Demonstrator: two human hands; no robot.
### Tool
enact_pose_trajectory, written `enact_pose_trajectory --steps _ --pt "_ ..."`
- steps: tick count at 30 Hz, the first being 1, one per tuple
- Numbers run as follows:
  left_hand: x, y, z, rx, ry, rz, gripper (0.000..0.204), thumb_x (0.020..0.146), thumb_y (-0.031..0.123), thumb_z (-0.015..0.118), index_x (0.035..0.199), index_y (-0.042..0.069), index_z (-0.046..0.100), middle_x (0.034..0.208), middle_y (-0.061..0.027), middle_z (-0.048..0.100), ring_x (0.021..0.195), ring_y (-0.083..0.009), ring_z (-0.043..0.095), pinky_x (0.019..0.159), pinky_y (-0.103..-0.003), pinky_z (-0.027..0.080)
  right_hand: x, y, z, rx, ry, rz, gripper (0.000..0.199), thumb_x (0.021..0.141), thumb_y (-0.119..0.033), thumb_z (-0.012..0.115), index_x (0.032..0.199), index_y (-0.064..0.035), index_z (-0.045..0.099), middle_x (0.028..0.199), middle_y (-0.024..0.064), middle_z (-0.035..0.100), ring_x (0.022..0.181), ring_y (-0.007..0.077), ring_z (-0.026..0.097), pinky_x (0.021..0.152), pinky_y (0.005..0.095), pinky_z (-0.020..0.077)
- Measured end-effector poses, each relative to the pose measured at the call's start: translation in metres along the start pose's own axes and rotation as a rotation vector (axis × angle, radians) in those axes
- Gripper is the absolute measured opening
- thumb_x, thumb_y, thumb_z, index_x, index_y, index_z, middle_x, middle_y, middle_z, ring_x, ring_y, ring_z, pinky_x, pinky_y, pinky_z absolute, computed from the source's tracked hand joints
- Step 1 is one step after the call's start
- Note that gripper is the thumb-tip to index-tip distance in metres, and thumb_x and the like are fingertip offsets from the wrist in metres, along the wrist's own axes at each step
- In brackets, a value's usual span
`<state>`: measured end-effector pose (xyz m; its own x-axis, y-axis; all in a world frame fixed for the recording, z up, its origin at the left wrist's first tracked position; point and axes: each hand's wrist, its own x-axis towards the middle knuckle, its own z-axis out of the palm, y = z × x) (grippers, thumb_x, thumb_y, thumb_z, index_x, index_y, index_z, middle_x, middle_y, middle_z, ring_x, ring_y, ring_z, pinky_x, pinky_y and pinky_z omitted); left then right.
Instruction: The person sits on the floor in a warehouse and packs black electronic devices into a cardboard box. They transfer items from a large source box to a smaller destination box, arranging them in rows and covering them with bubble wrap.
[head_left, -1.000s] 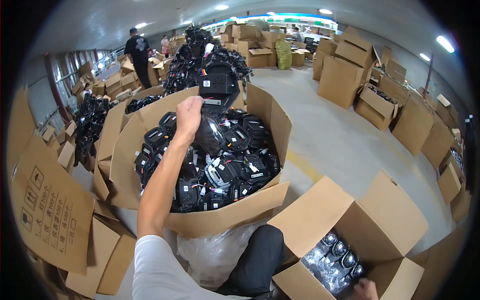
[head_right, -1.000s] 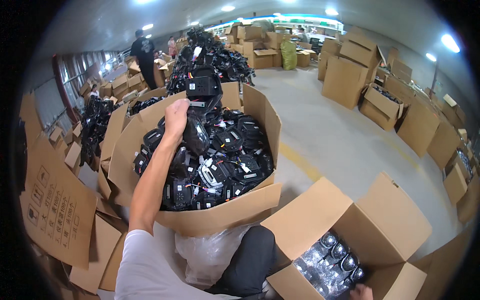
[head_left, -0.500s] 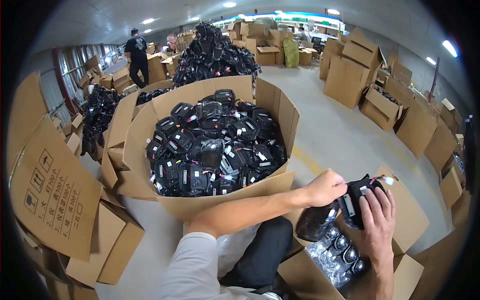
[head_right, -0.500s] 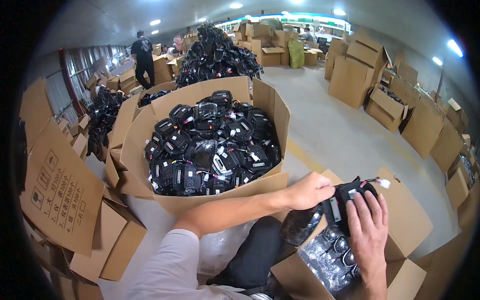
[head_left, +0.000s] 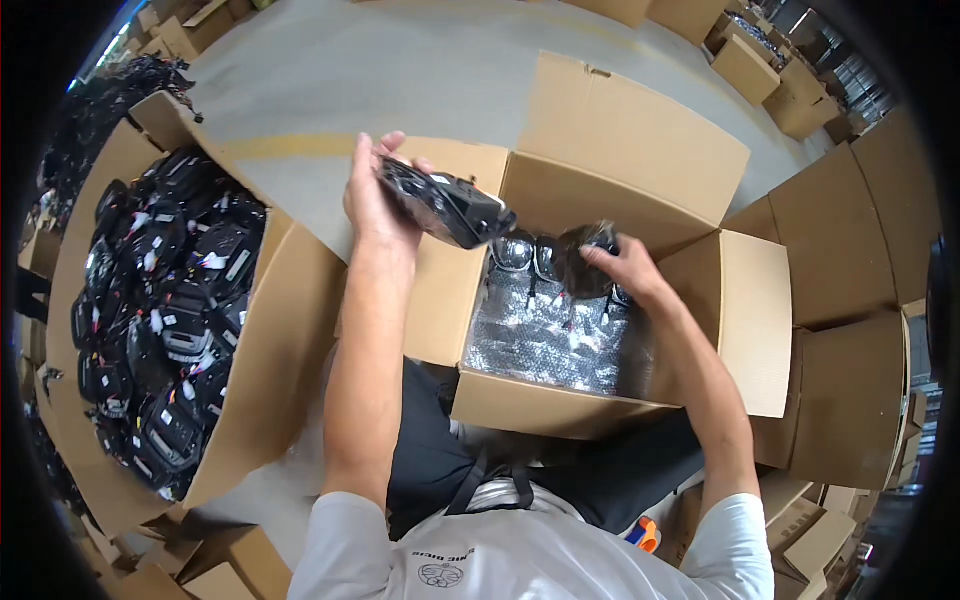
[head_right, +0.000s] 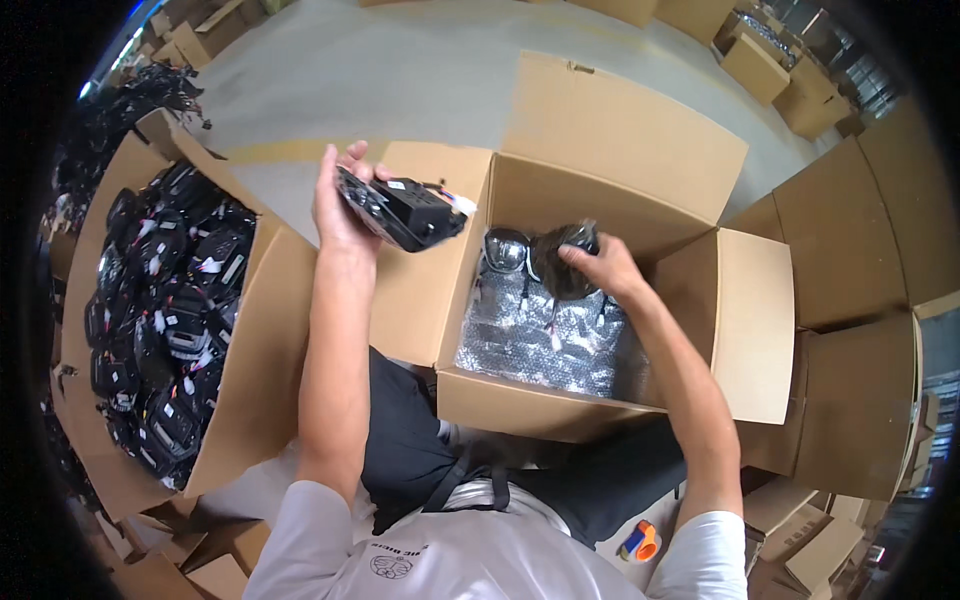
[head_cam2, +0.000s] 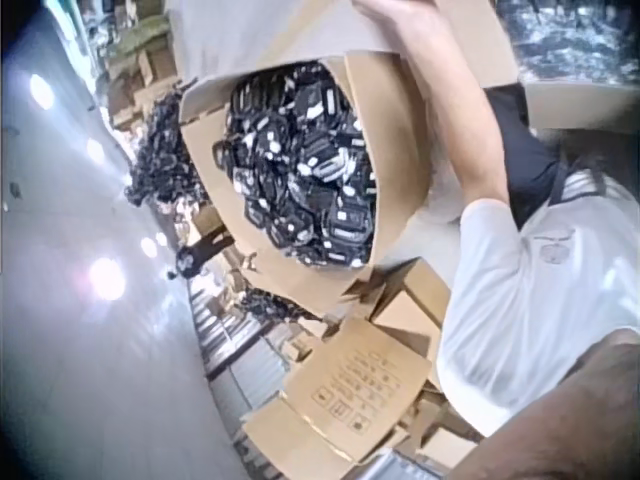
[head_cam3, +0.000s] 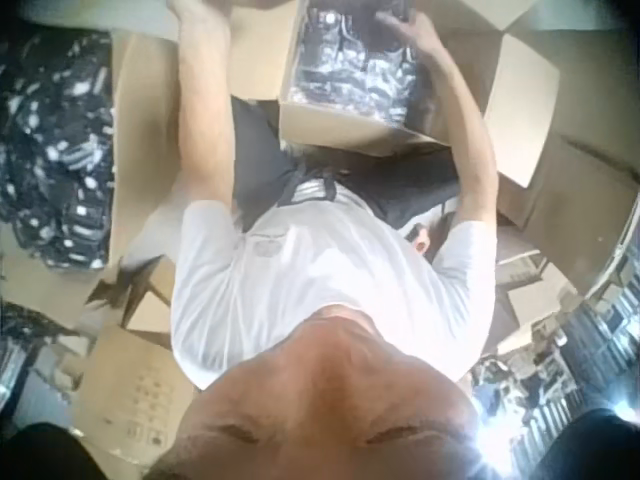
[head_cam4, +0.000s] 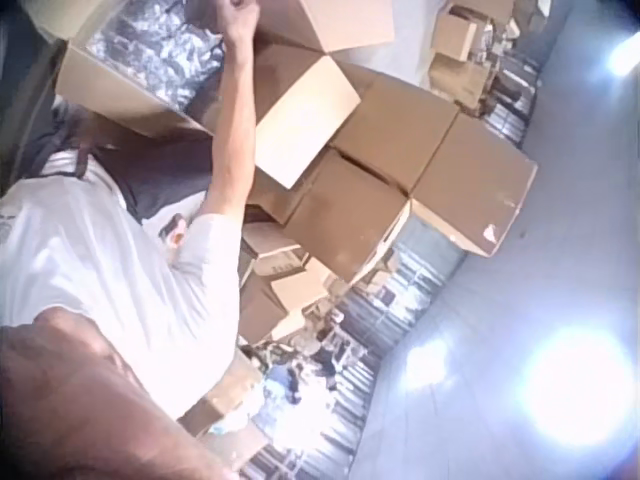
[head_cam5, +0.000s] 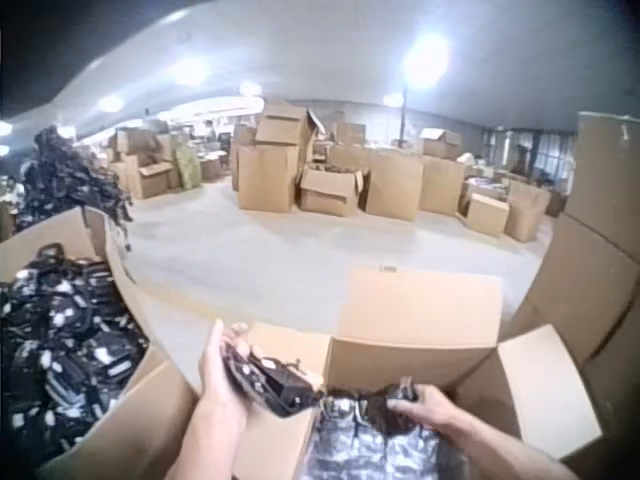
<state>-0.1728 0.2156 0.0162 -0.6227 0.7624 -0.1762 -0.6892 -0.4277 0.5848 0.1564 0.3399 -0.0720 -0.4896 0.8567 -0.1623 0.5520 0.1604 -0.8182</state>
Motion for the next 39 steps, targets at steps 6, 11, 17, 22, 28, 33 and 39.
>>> enact_pose_trajectory --steps 6,11,17,22,28,33,39 --pt "0.009 -0.017 0.001 0.144 0.009 -0.159 0.038 0.103 0.039 0.056 0.107 0.002 0.062 0.059 -0.0005 0.048 0.070 -0.0245 0.063 0.068 -0.036 0.053 0.041 0.114 0.130 0.379 -0.224 0.468 0.041 0.093 -0.019 0.077 0.123 0.0057 0.064 0.114 0.0121 0.072 0.097 0.0208 0.068 0.087 0.0366 0.0559" --pt "0.035 -0.019 -0.014 0.105 -0.043 -0.186 0.045 0.105 0.044 0.050 0.109 0.000 0.058 0.069 -0.0027 0.050 0.068 -0.0243 0.062 0.061 -0.039 0.052 0.065 0.210 0.202 0.954 -0.274 0.563 0.050 0.090 -0.019 0.080 0.133 -0.0005 0.061 0.126 0.0113 0.069 0.114 0.0239 0.065 0.101 0.0410 0.0518" --pt "0.030 -0.022 -0.007 0.186 0.077 -0.284 0.050 0.100 0.060 0.050 0.105 0.011 0.060 0.075 -0.0048 0.058 0.069 -0.0226 0.063 0.061 -0.042 0.057 0.063 0.263 0.209 -0.760 -0.109 0.162 0.051 0.085 -0.050 0.075 0.099 -0.0009 0.076 0.100 0.0226 0.074 0.093 0.0352 0.073 0.081 0.0440 0.0567" --pt "0.040 -0.045 -0.018 0.271 0.244 -0.108 0.061 0.104 0.063 0.043 0.092 0.008 0.066 0.083 -0.0028 0.060 0.080 -0.0148 0.058 0.073 -0.033 0.051 0.081 0.072 0.124 0.358 0.166 -0.073 0.049 0.110 -0.040 0.043 0.122 0.0012 0.066 0.103 0.0083 0.070 0.102 0.0184 0.066 0.094 0.0357 0.0518" --pt "0.037 -0.058 -0.023 0.230 0.216 -0.113 0.065 0.104 0.065 0.040 0.090 0.006 0.065 0.082 -0.0017 0.061 0.078 -0.0111 0.058 0.072 -0.028 0.051 -0.001 -0.142 0.087 0.212 -0.044 -0.704 0.057 0.087 -0.017 0.075 0.134 0.0056 0.054 0.124 0.0145 0.062 0.120 0.0249 0.059 0.108 0.0390 0.0428" --pt "0.035 -0.076 -0.011 0.384 0.189 -0.183 0.061 0.105 0.061 0.041 0.091 0.007 0.066 0.087 -0.0038 0.064 0.085 -0.0143 0.060 0.081 -0.033 0.051 -0.021 -0.151 0.095 0.137 0.059 -0.510 0.048 0.081 -0.002 0.077 0.126 0.0033 0.059 0.112 0.0113 0.068 0.101 0.0188 0.066 0.092 0.0340 0.0520" --pt "0.042 -0.053 -0.055 0.198 -0.040 -0.088 0.029 0.101 0.036 0.063 0.116 0.011 0.066 0.106 -0.0055 0.069 0.096 -0.0211 0.066 0.089 -0.037 0.054 0.055 -0.090 0.048 0.070 -0.028 -0.083 0.046 0.085 -0.027 0.074 0.119 0.0037 0.065 0.101 0.0084 0.072 0.088 0.0159 0.066 0.082 0.0321 0.0533"
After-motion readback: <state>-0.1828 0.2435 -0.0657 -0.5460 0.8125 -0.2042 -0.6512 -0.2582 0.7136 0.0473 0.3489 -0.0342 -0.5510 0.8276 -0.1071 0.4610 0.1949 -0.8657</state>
